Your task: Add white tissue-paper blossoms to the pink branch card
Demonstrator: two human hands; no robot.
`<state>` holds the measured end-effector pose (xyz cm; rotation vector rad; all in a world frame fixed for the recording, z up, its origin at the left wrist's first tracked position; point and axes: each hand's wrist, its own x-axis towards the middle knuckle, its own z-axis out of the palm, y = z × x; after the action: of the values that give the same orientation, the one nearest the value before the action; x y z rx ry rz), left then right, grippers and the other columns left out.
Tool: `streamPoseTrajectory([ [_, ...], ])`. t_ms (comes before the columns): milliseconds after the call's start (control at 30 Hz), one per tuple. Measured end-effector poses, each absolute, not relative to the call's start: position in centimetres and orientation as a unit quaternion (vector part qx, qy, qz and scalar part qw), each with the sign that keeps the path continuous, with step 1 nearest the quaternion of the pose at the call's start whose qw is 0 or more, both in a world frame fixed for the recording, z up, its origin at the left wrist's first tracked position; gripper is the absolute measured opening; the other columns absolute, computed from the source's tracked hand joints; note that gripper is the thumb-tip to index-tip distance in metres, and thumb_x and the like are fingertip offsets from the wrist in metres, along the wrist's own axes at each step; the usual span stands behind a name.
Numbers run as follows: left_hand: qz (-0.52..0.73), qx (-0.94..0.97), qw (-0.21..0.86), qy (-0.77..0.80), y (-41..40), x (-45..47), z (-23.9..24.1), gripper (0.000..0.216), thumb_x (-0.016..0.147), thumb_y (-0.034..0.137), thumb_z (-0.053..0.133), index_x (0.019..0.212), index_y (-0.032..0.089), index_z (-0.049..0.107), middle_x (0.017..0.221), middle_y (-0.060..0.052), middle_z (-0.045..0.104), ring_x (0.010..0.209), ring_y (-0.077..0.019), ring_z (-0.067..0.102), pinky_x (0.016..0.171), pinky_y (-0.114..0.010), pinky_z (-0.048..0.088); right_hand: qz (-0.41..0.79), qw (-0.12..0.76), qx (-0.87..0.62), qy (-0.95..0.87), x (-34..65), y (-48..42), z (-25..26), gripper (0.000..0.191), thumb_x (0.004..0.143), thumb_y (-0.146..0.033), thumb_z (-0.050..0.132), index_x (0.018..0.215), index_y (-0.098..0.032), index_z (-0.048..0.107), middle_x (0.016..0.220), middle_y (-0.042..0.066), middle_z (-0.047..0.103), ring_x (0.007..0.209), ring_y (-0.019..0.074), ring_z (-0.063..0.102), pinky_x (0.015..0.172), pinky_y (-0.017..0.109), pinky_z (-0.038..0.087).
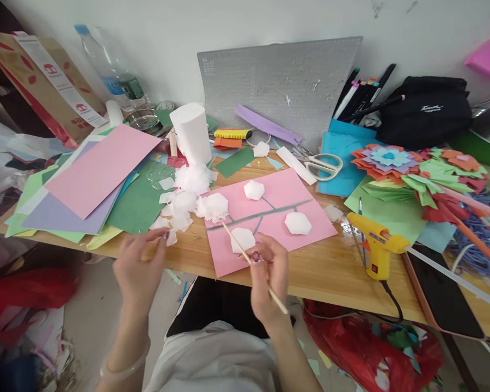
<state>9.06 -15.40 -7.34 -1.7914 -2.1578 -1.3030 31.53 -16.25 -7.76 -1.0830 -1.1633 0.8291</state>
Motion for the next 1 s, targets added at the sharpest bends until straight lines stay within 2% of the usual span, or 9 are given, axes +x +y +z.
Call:
streamPoseTrajectory([
  [167, -0.344, -0.533, -0.013, -0.773, -15.6, 6.3, -7.5, 0.014, 0.085, 0.035, 0.064, 0.088, 0.023, 0.071, 0.084, -0.006, 0.071, 0.084, -0.0262, 0.059, 0.083, -0.041, 0.044, 0.419, 0.657, -0.456, -0.431, 34.0, -15.2, -8.7, 0.025, 0.092, -0.024, 0.051, 0.115, -0.026, 0.059, 0.071, -0.001, 0.065, 0.07, 0.0185, 0.066, 0.074, 0.037, 0.053],
  [333, -0.265, -0.508, -0.05, -0.818, -15.5, 6.2, -7.4, 0.023, 0.083, 0.041, 0.06, 0.082, 0.022, 0.072, 0.088, -0.008, 0.066, 0.091, -0.0294, 0.057, 0.091, -0.048, 0.042, 0.492, 0.638, -0.45, -0.386, 34.0, -15.1, -8.4, 0.025, 0.089, -0.026, 0.055, 0.113, -0.024, 0.061, 0.074, -0.001, 0.067, 0.07, 0.0186, 0.064, 0.074, 0.038, 0.052],
  [433, -0.286, -0.502, -0.114, -0.809, -15.6, 6.3, -6.9, 0.02, 0.079, 0.04, 0.062, 0.076, 0.022, 0.07, 0.088, -0.006, 0.067, 0.09, -0.0267, 0.06, 0.089, -0.044, 0.045, 0.523, 0.625, -0.446, -0.371, 33.8, -15.5, -8.2, 0.025, 0.088, -0.029, 0.058, 0.112, -0.024, 0.061, 0.079, 0.0, 0.069, 0.073, 0.019, 0.065, 0.075, 0.039, 0.053],
  [567, -0.377, -0.454, -0.187, -0.785, -15.9, 6.6, -6.6, 0.019, 0.078, 0.04, 0.065, 0.078, 0.021, 0.066, 0.097, -0.005, 0.073, 0.086, -0.0205, 0.066, 0.078, -0.033, 0.05, 0.547, 0.622, -0.441, -0.346, 33.9, -16.2, -8.3, 0.024, 0.088, -0.03, 0.058, 0.112, -0.025, 0.063, 0.084, 0.001, 0.07, 0.075, 0.0188, 0.065, 0.074, 0.038, 0.052],
  [733, -0.392, -0.445, -0.176, -0.786, -15.7, 7.2, -6.9, 0.027, 0.078, 0.042, 0.069, 0.095, 0.021, 0.065, 0.09, -0.004, 0.073, 0.081, -0.019, 0.067, 0.075, -0.031, 0.05, 0.564, 0.614, -0.446, -0.325, 34.0, -17.0, -8.2, 0.024, 0.088, -0.031, 0.059, 0.11, -0.025, 0.065, 0.084, 0.001, 0.07, 0.08, 0.0181, 0.063, 0.076, 0.035, 0.05],
  [833, -0.415, -0.454, -0.177, -0.769, -15.4, 7.4, -7.1, 0.036, 0.079, 0.046, 0.069, 0.105, 0.021, 0.063, 0.092, -0.004, 0.071, 0.083, -0.0203, 0.066, 0.079, -0.034, 0.05, 0.568, 0.607, -0.454, -0.32, 34.1, -17.3, -8.1, 0.023, 0.088, -0.032, 0.06, 0.11, -0.025, 0.065, 0.082, 0.001, 0.069, 0.079, 0.018, 0.063, 0.077, 0.035, 0.049],
  [900, -0.373, -0.489, -0.127, -0.778, -15.1, 7.5, -7.2, 0.036, 0.08, 0.047, 0.068, 0.105, 0.022, 0.065, 0.094, -0.005, 0.068, 0.089, -0.0239, 0.063, 0.086, -0.041, 0.048, 0.573, 0.601, -0.456, -0.321, 34.1, -17.6, -8.2, 0.024, 0.088, -0.032, 0.06, 0.11, -0.024, 0.064, 0.083, 0.001, 0.069, 0.077, 0.0178, 0.063, 0.079, 0.036, 0.049],
  [1000, -0.305, -0.53, -0.065, -0.789, -14.5, 7.7, -7.4, 0.028, 0.081, 0.046, 0.066, 0.095, 0.022, 0.071, 0.095, -0.008, 0.065, 0.094, -0.0286, 0.059, 0.094, -0.049, 0.043, 0.58, 0.592, -0.452, -0.329, 34.2, -17.8, -8.5, 0.024, 0.088, -0.032, 0.059, 0.111, -0.024, 0.064, 0.087, 0.001, 0.069, 0.074, 0.0174, 0.063, 0.08, 0.038, 0.05],
])
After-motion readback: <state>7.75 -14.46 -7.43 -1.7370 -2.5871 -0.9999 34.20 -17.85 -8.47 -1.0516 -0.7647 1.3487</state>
